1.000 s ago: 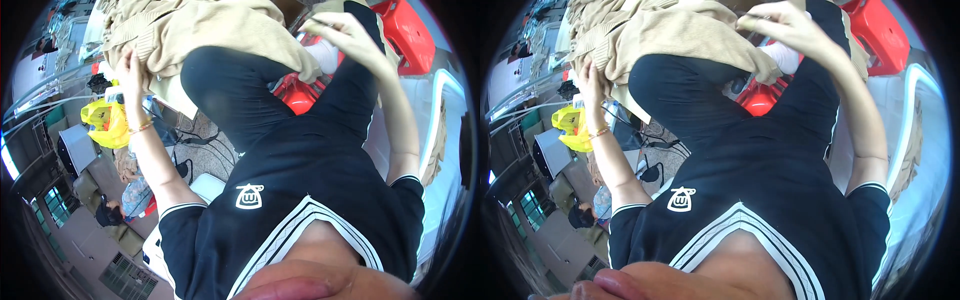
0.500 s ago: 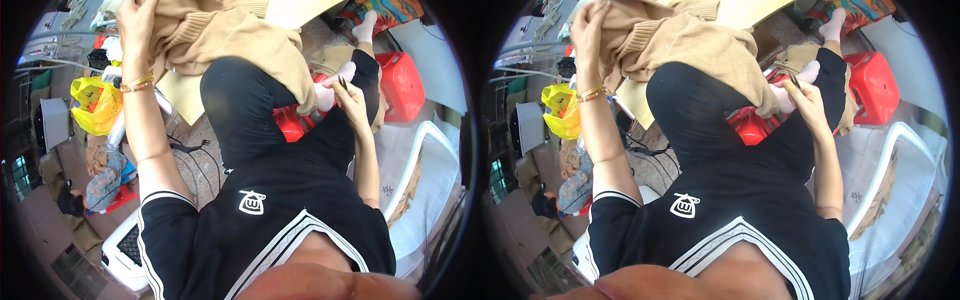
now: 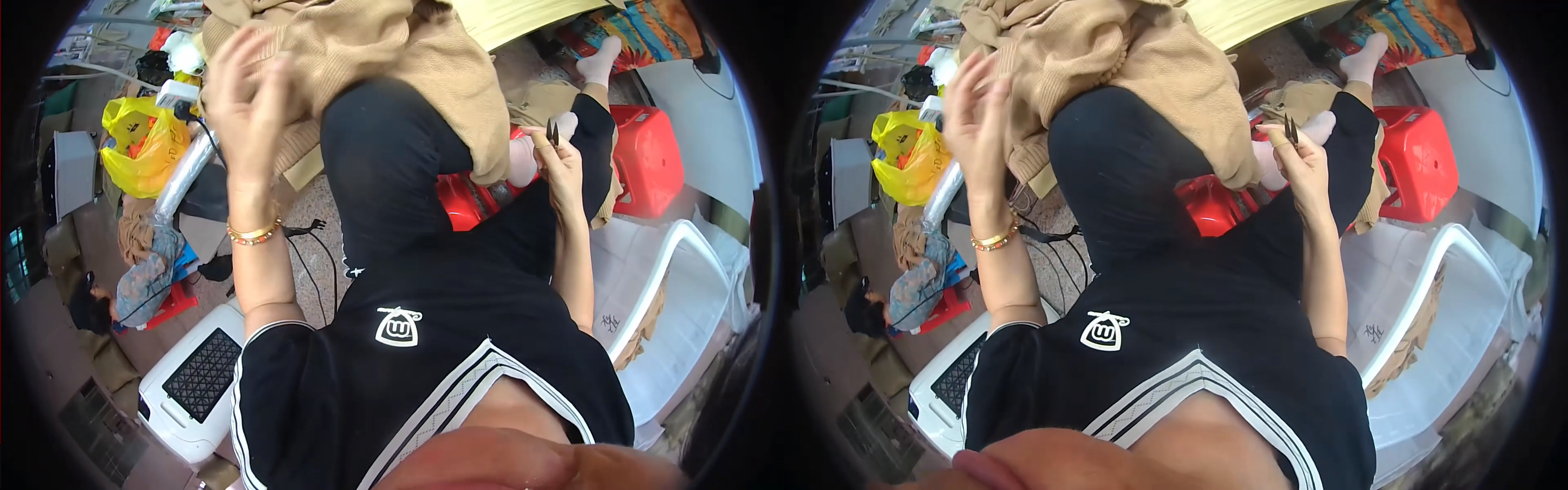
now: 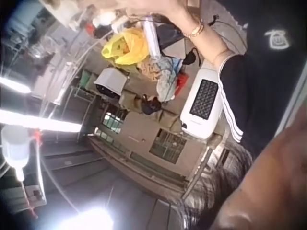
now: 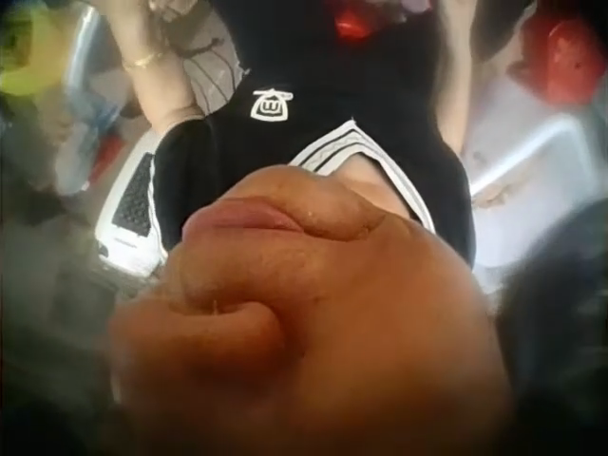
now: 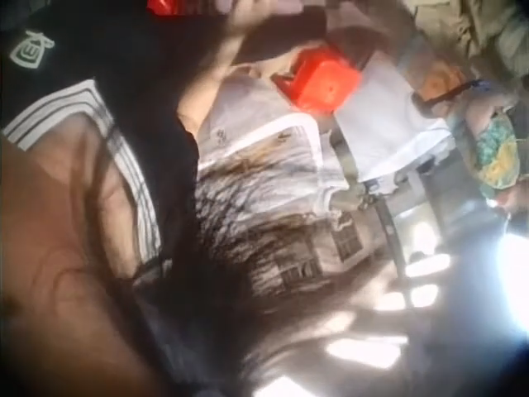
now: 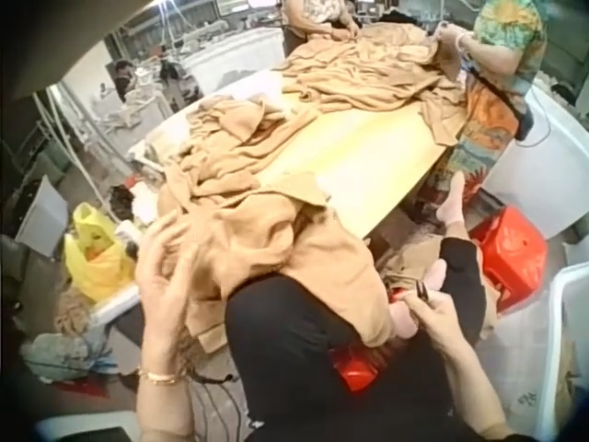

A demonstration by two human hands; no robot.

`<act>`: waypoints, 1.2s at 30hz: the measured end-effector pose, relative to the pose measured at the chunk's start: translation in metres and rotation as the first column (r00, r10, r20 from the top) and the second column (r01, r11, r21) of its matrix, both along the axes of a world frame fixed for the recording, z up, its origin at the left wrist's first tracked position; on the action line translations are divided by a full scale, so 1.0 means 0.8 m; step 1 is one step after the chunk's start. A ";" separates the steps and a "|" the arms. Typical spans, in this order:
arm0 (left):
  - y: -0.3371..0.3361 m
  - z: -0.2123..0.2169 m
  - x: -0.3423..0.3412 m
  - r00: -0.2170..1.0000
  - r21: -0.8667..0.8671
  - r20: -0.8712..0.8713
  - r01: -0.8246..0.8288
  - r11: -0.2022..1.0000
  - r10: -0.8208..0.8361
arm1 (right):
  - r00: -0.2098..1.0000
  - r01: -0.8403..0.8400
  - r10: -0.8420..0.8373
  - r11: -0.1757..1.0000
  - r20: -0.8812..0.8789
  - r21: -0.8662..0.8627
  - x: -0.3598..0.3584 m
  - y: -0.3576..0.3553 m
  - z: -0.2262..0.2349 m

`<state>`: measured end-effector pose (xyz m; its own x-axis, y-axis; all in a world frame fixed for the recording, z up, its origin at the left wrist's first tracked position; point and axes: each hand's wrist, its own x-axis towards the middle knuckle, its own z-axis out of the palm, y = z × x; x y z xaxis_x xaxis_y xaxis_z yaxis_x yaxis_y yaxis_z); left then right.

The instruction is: Trimming loose threads from buttons on a tan sweater using small snips.

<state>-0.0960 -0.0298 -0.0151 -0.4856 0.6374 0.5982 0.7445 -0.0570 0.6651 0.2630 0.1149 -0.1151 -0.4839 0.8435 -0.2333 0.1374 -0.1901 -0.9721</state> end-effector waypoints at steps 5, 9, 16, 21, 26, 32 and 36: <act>-0.085 -0.102 -0.181 0.822 -0.241 -0.190 -0.569 0.787 0.536 | 0.999 -0.048 0.048 0.998 -0.003 -0.036 -0.011 -0.002 -0.008; -0.083 -0.136 -0.215 0.777 -0.409 0.408 -0.314 0.857 0.480 | 0.999 -0.033 0.031 0.997 -0.027 -0.068 -0.010 -0.007 -0.017; -0.028 0.035 -0.086 0.962 0.306 0.253 -0.180 0.935 0.103 | 0.999 0.037 -0.037 0.998 0.007 -0.060 0.006 -0.010 -0.020; -0.012 0.105 0.089 0.872 -0.181 -0.363 0.282 0.942 -0.330 | 0.994 0.101 -0.102 0.995 -0.049 -0.015 0.008 0.003 -0.011; -0.033 0.061 0.096 0.822 -0.543 -0.270 0.300 0.785 -0.501 | 0.991 0.015 -0.007 0.998 -0.137 0.056 -0.015 -0.014 0.004; -0.050 0.042 0.077 0.960 -0.320 -0.169 0.159 0.934 -0.222 | 0.947 -0.007 0.081 0.973 -0.312 0.231 -0.011 -0.032 -0.018; -0.042 0.020 0.069 0.962 -0.483 -0.147 0.132 0.866 -0.229 | 0.963 -0.068 0.073 0.997 -0.260 0.028 -0.021 -0.040 -0.003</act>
<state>-0.0407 -0.0634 0.0009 -0.2410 0.9292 0.2800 0.8672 0.0767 0.4920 0.2460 0.0827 -0.1172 -0.5838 0.8083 -0.0757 -0.1088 -0.1704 -0.9794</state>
